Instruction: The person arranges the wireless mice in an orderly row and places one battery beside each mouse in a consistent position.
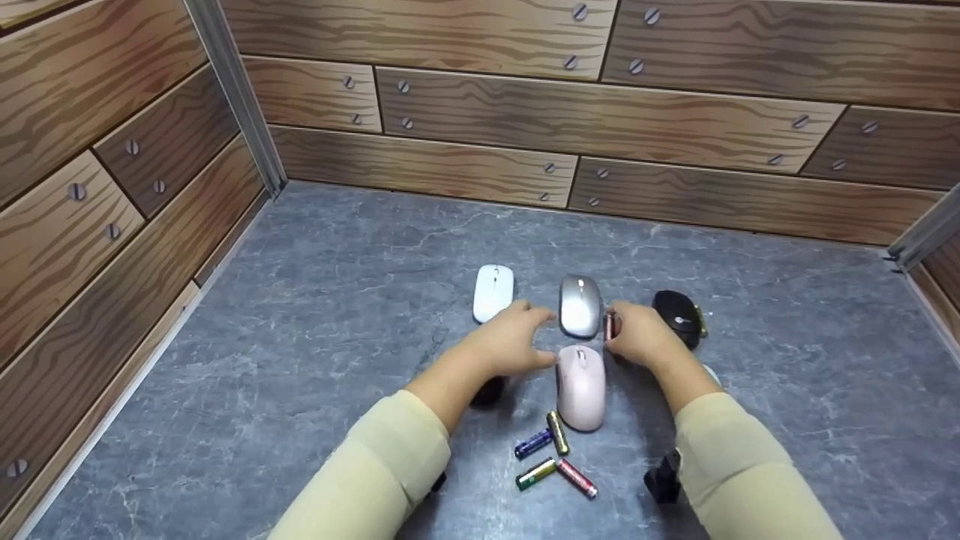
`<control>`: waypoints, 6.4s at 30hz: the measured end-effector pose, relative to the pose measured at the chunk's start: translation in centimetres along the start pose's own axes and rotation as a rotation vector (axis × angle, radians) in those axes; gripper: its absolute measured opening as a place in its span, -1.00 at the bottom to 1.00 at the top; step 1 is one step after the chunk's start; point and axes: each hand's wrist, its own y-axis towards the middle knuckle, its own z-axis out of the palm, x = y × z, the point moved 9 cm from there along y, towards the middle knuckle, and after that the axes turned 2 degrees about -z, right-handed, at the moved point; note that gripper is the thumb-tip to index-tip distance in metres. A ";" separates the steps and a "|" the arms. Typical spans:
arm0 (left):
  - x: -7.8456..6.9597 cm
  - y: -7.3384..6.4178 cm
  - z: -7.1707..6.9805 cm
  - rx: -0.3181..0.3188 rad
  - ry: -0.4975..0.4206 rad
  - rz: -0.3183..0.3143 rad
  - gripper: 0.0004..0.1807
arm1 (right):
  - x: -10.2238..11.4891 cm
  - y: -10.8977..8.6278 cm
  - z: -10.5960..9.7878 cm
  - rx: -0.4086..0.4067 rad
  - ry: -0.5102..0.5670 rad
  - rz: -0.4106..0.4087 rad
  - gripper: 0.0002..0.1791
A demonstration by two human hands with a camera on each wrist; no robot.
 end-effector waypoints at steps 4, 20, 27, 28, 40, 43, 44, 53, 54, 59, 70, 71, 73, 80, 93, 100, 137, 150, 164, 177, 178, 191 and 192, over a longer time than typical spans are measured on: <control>0.1 0.2 -0.1 0.001 0.022 -0.003 -0.32 | -0.3 0.6 0.1 0.009 -0.027 0.005 -0.56; 1.3 1.9 -0.5 -0.003 0.045 -0.056 -0.32 | 0.0 2.1 -0.2 -0.071 -0.024 -0.044 -0.85; 1.8 2.5 -0.6 0.003 0.029 -0.079 -0.31 | 0.0 2.5 -0.2 -0.061 -0.015 -0.017 -0.90; 1.8 2.5 -0.6 0.002 0.027 -0.080 -0.31 | -0.1 2.5 -0.2 -0.062 -0.010 -0.008 -0.87; 1.7 2.3 -0.3 0.004 0.034 -0.073 -0.31 | -0.4 1.9 -0.6 -0.064 0.009 0.020 -0.63; 1.9 2.1 -0.3 0.006 0.026 -0.078 -0.31 | -0.7 1.6 -0.8 -0.065 0.009 0.030 -0.56; 2.0 2.0 -0.3 0.006 0.021 -0.081 -0.31 | -0.7 1.5 -0.9 -0.067 0.011 0.034 -0.54; 2.5 0.9 -0.7 -0.010 -0.007 -0.080 -0.31 | -0.2 0.5 -1.6 -0.059 0.056 0.056 -0.55; 2.5 0.7 -0.7 -0.011 -0.009 -0.075 -0.31 | -0.2 0.4 -1.6 -0.051 0.060 0.063 -0.55; 2.7 0.0 -0.9 -0.008 -0.010 -0.062 -0.31 | 0.2 -0.3 -2.0 -0.040 0.080 0.066 -0.59; 2.5 -1.5 -1.4 -0.001 -0.002 -0.055 -0.30 | 1.9 -2.5 -4.1 -0.044 0.103 0.012 -0.63; 2.4 -1.7 -1.4 0.001 0.000 -0.052 -0.30 | 2.2 -2.7 -4.3 -0.045 0.104 0.005 -0.63; 2.3 -1.9 -1.3 0.005 0.008 -0.050 -0.31 | 2.8 -3.0 -4.5 -0.054 0.105 -0.018 -0.65; 1.2 -3.0 -1.3 0.000 0.023 -0.003 -0.32 | 5.2 -4.5 -4.7 -0.061 0.123 -0.114 -0.71; -0.5 -5.8 -0.2 -0.001 -0.014 0.089 -0.30 | 9.4 -8.1 -2.5 0.030 0.170 -0.319 -0.70; -0.8 -7.1 0.5 -0.003 -0.019 0.126 -0.30 | 11.6 -11.0 -0.2 0.192 0.117 -0.513 -0.61; -0.4 -8.0 1.4 -0.021 -0.064 0.145 -0.33 | 11.4 -15.1 5.7 0.423 0.082 -0.604 -0.52; -0.1 -8.0 1.7 0.003 -0.063 0.120 -0.34 | 10.2 -14.6 5.8 0.408 0.128 -0.482 -0.47; 0.2 -8.0 2.0 0.025 -0.066 0.107 -0.36 | 10.2 -14.4 4.9 0.403 0.176 -0.484 -0.52; 1.4 -8.2 0.8 0.001 -0.097 0.085 -0.34 | 10.2 -11.8 2.2 0.285 0.233 -0.410 -0.56; 1.5 -8.1 0.7 -0.001 -0.101 0.085 -0.34 | 10.3 -11.5 1.9 0.268 0.237 -0.404 -0.57; 4.3 -7.3 -1.7 -0.064 -0.198 -0.006 -0.35 | 10.8 -7.0 -0.5 0.107 0.305 -0.208 -0.51; 4.4 -7.2 -1.9 -0.068 -0.204 -0.011 -0.35 | 10.8 -6.6 -0.6 0.095 0.312 -0.187 -0.51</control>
